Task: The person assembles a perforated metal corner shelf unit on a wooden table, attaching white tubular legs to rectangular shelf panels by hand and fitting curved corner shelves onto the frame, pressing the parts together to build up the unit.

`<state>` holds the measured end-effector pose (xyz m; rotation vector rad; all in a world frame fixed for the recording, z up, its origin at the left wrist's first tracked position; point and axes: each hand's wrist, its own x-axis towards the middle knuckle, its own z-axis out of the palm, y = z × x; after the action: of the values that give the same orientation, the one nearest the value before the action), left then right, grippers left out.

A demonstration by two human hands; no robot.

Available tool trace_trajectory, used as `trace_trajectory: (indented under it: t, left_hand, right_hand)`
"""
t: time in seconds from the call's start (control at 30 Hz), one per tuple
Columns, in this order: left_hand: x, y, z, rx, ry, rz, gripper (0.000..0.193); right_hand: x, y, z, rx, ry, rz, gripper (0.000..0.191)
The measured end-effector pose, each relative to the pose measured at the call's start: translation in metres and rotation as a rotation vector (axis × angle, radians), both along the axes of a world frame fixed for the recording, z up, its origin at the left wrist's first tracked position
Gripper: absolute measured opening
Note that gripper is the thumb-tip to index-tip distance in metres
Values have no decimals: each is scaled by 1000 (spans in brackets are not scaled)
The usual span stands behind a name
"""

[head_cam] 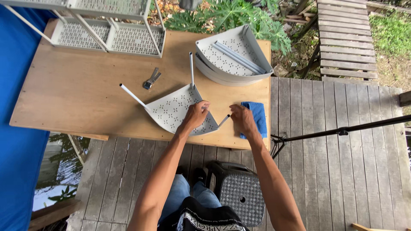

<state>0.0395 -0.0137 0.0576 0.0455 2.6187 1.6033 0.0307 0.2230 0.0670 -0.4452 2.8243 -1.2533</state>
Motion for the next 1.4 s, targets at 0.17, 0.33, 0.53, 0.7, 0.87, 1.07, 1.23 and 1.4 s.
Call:
trace_trajectory:
  t: [0.17,0.33,0.53,0.7,0.87,1.07,1.23,1.4]
  left_hand:
    - [-51,0,23,74,70,7,25]
    - [-107,0,13,106,-129,51,38]
    - [-179,5,-6,141,-319,141,60]
    - [-213,17,-11,315,-514,248,79]
    - [-229,30,-10,485,-608,319,84]
    - [-244,52,-29,384,-629,453,102]
    - [-254,58,-25,391,-430,471,101]
    - [-270,57,15,370,-360,513,98]
  right_hand:
    - [-48,4,35,-144,-5,-131,29]
    - [-99,-3,39,-621,-592,-537,54]
    - [-167,-16,15,-1029,-713,-654,57]
    - [-194,-14,-9,-1046,-557,-616,46]
    - [-211,17,-2,-1041,-488,-627,44]
    - [-211,59,15,-962,-423,-671,46]
    - [-189,101,34,-976,-368,-735,44]
    - [-160,132,67,-978,-300,-746,41]
